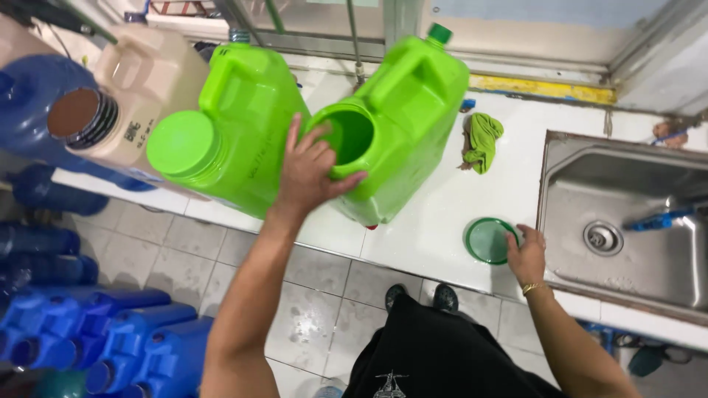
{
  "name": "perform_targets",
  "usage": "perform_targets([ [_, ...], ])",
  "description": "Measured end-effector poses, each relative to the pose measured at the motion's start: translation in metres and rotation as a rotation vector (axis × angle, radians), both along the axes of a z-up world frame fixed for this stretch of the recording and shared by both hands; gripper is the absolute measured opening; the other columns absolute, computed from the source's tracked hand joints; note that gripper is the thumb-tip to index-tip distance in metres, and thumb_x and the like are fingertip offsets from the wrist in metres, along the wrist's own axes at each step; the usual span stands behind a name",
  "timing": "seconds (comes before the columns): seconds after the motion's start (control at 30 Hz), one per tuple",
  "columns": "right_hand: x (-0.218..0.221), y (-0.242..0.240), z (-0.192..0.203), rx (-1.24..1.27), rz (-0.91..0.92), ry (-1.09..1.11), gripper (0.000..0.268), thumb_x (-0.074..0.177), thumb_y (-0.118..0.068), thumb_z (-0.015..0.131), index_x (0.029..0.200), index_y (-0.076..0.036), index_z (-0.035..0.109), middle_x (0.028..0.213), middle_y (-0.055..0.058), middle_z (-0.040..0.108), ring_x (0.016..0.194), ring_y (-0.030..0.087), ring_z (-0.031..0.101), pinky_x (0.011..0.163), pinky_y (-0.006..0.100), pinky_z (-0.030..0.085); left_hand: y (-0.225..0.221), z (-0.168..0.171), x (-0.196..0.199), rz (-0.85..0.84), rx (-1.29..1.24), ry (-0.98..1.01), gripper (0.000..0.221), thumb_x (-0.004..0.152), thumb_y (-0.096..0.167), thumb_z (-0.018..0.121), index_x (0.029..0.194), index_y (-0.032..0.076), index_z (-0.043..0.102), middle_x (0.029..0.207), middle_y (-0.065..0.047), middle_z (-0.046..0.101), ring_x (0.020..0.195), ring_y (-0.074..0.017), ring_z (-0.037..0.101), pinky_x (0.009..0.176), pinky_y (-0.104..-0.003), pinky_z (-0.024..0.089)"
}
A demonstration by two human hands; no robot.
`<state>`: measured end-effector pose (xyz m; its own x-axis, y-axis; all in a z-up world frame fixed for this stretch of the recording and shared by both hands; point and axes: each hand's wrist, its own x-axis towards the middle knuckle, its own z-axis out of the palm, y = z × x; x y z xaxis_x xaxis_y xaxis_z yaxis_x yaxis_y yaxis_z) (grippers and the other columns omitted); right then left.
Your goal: Cleaning the openings and exteriors of large plastic water jugs in a sink
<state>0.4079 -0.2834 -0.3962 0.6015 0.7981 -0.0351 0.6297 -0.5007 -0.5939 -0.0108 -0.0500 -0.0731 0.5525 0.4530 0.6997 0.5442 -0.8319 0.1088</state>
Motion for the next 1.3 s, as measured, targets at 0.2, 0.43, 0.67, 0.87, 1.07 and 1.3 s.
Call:
perform_targets([
  [0.2, -0.017, -0.005, 0.031, 0.382, -0.028, 0.044, 0.023, 0.106, -0.021, 0.071, 0.120, -0.002, 0.071, 0.109, 0.022, 0.066, 0.111, 0.041, 0.066, 0.095, 0.049, 0.052, 0.062, 0.036, 0.061, -0.107, 0.114, -0.171, 0.056, 0.083, 0.035, 0.093, 0.052, 0.006, 0.057, 0.044, -0.016, 0.047, 0.043, -0.0375, 0.054, 0.062, -0.048, 0.056],
  [0.43, -0.023, -0.014, 0.164, 0.465, 0.041, 0.838, 0.067, 0.098, -0.054, 0.040, 0.152, -0.013, 0.038, 0.153, 0.012, 0.043, 0.138, 0.026, 0.047, 0.096, 0.043, 0.055, 0.145, 0.087, 0.088, 0.288, -0.659, -0.560, 0.037, 0.086, 0.045, 0.092, 0.086, 0.012, 0.076, 0.087, 0.001, 0.066, 0.084, -0.0121, 0.058, 0.077, -0.029, 0.046],
  [0.67, 0.034, -0.039, 0.230, 0.674, 0.133, 0.556, 0.105, 0.092, -0.083, 0.028, 0.164, -0.009, 0.009, 0.169, 0.026, 0.006, 0.152, 0.048, 0.004, 0.119, 0.067, 0.021, 0.155, 0.029, 0.148, 0.346, -0.983, -0.875, 0.066, 0.077, 0.045, 0.097, 0.106, -0.008, 0.069, 0.098, -0.025, 0.076, 0.088, -0.0309, 0.084, 0.073, -0.049, 0.066],
  [0.87, 0.085, -0.043, 0.212, 0.683, 0.120, 0.616, 0.111, 0.086, -0.085, 0.041, 0.166, -0.016, 0.006, 0.169, 0.026, 0.004, 0.153, 0.044, 0.002, 0.125, 0.059, 0.012, 0.111, 0.017, 0.190, 0.334, -0.996, -0.893, 0.094, 0.083, 0.042, 0.100, 0.129, -0.022, 0.049, 0.119, -0.035, 0.062, 0.107, -0.0340, 0.077, 0.084, -0.054, 0.062],
  [1.07, 0.106, -0.041, 0.203, 0.626, 0.131, 0.723, 0.114, 0.084, -0.084, 0.044, 0.166, -0.015, 0.004, 0.170, 0.025, 0.004, 0.154, 0.043, 0.001, 0.125, 0.058, 0.010, 0.116, 0.011, 0.192, 0.424, -0.991, -0.864, 0.056, 0.083, 0.043, 0.094, 0.098, -0.006, 0.071, 0.085, -0.021, 0.071, 0.075, -0.0268, 0.081, 0.060, -0.042, 0.063],
  [1.3, 0.130, -0.031, 0.209, 0.744, 0.190, 0.675, 0.096, 0.091, -0.061, 0.060, 0.161, -0.007, 0.022, 0.164, 0.029, 0.019, 0.147, 0.054, 0.020, 0.113, 0.073, 0.031, 0.115, -0.018, 0.153, 0.477, -0.965, -0.806, 0.066, 0.090, 0.045, 0.091, 0.109, -0.013, 0.066, 0.097, -0.027, 0.068, 0.095, -0.0306, 0.077, 0.071, -0.050, 0.060],
])
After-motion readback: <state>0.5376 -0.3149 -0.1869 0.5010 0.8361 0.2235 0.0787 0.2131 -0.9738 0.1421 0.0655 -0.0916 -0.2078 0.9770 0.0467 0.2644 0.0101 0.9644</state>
